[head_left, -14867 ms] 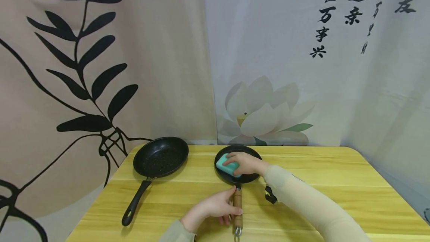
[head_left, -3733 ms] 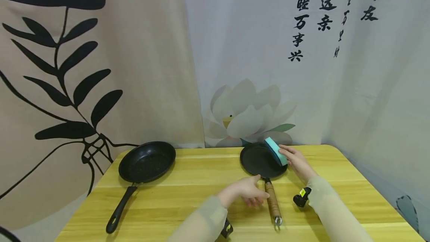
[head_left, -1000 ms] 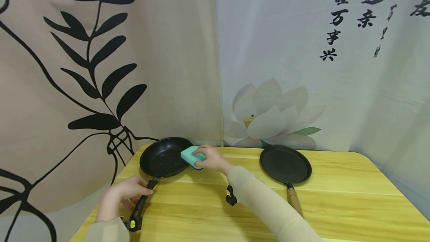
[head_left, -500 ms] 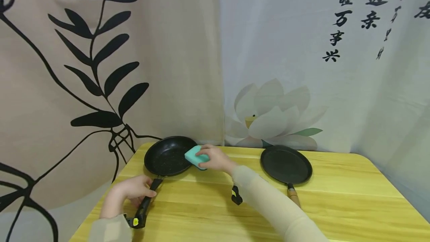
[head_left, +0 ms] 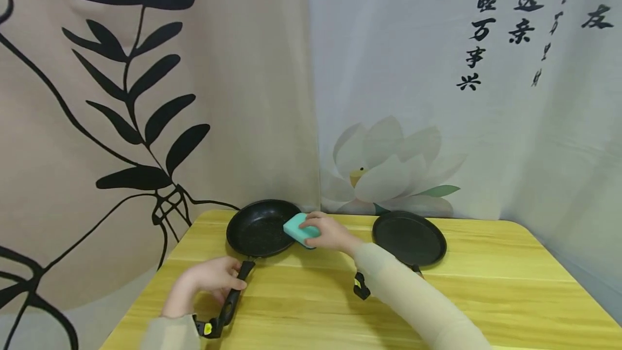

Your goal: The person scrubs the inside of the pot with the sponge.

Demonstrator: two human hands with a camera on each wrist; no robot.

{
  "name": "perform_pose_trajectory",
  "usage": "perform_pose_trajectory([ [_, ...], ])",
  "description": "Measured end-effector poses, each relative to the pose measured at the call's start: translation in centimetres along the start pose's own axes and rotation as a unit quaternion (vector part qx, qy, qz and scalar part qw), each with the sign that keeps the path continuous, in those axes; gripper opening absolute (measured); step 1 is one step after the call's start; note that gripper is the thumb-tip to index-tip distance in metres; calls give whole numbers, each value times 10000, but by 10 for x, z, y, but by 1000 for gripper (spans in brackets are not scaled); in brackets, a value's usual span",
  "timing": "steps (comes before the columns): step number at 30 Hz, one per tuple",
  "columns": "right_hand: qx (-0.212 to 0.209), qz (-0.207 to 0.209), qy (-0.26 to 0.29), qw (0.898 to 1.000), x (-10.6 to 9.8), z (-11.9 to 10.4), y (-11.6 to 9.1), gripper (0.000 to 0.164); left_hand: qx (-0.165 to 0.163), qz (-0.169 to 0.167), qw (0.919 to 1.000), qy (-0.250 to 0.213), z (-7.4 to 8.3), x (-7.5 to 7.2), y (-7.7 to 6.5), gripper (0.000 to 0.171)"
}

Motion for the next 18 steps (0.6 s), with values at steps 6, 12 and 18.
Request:
perform_pose_trajectory([
  [6,39,-27,-4,10000,-14,7,-18,42,404,-176,9989,-169,17,14,9,42],
  [12,21,-184,-185,9997,-25,10,-34,41,535,-218,9983,-107,35,26,12,39],
  [18,-85,-214,-293,9993,-36,13,-53,39,666,-156,9974,226,59,40,14,36],
])
Point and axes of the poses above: each hand's wrist, its own y-axis towards the middle knuckle, its own x-axis out of the palm, z = x × y, the point moved 7 cm from there along y, towards the middle knuckle, and after that the axes turned 12 degrees about y, right-handed, at the moved point
